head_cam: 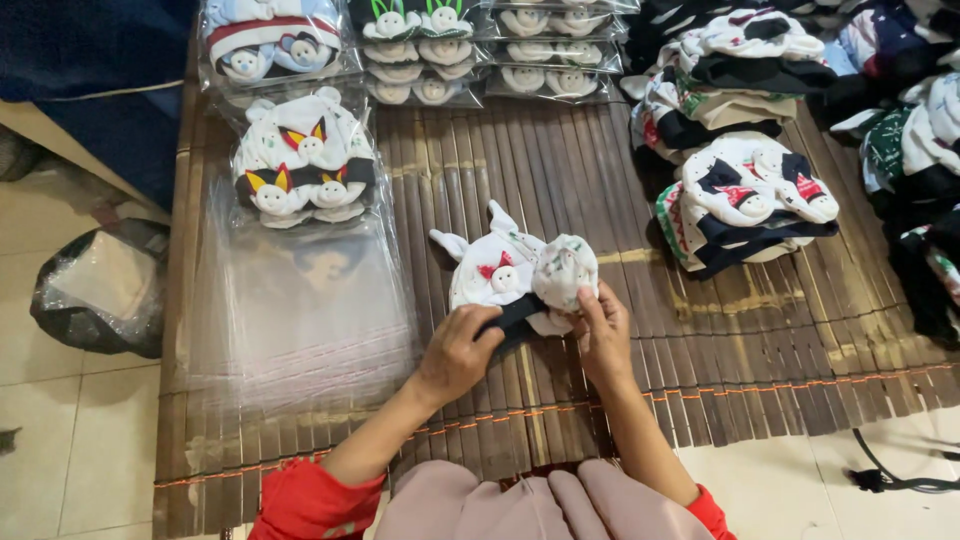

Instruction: Packaging baby hats into individual plastic bags

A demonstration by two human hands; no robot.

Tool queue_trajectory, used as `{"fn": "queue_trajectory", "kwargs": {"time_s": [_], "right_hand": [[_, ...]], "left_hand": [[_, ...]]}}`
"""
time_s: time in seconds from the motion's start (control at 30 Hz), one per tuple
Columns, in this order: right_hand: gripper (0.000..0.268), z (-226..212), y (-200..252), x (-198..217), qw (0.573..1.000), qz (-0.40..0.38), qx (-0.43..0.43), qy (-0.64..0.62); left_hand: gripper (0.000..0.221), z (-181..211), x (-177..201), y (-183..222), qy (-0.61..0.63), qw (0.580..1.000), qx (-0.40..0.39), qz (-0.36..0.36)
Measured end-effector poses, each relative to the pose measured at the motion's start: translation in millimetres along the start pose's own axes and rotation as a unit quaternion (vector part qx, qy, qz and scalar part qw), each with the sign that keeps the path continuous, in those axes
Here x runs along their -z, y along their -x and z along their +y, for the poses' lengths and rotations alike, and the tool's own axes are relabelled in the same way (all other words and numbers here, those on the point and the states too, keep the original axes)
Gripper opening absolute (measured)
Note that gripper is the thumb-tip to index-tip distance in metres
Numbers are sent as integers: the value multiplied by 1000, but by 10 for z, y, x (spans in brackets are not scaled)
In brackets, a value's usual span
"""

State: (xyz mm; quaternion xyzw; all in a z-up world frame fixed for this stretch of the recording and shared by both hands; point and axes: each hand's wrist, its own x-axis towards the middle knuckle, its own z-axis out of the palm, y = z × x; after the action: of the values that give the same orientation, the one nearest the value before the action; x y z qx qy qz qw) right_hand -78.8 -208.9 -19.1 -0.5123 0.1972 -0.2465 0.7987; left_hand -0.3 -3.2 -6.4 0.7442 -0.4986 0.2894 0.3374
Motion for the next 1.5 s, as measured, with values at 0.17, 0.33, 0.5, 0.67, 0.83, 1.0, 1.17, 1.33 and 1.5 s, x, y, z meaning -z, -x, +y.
{"fn": "queue_trajectory", "kwargs": {"time_s": [0.17, 0.33, 0.5, 0.67, 0.83, 1.0, 1.17, 1.33, 1.5], "right_hand": [[31, 33, 345, 114, 989, 3, 112, 101], [46, -196, 552, -342, 820, -111, 395, 400], [43, 0, 593, -386, 711, -202, 427, 521], [36, -48, 601, -418, 675, -201, 446, 553], [36, -227, 584, -549, 643, -202, 460, 578], [27, 224, 438, -323, 616, -235, 455, 598], [33, 327, 384, -355, 616, -273, 448, 588], [43, 269, 318, -152, 641, -327, 413, 558], [36, -413, 465, -243, 751, -230, 387, 483]], "left_hand": [[21, 35, -8, 1, 98, 990, 78, -60], [46, -45, 45, -14, 252, 938, 221, -90], [58, -71, 148, -62, 352, 886, 282, -108], [63, 11, 207, -128, 305, 915, 249, -86], [55, 172, 285, -217, 117, 988, 101, -29], [43, 200, 223, -190, 23, 1000, 15, 8], [46, 184, 266, -199, 86, 996, 27, -19], [57, 105, 312, -165, 113, 989, 47, -82], [57, 5, 243, -34, 151, 972, 132, -121]]}}
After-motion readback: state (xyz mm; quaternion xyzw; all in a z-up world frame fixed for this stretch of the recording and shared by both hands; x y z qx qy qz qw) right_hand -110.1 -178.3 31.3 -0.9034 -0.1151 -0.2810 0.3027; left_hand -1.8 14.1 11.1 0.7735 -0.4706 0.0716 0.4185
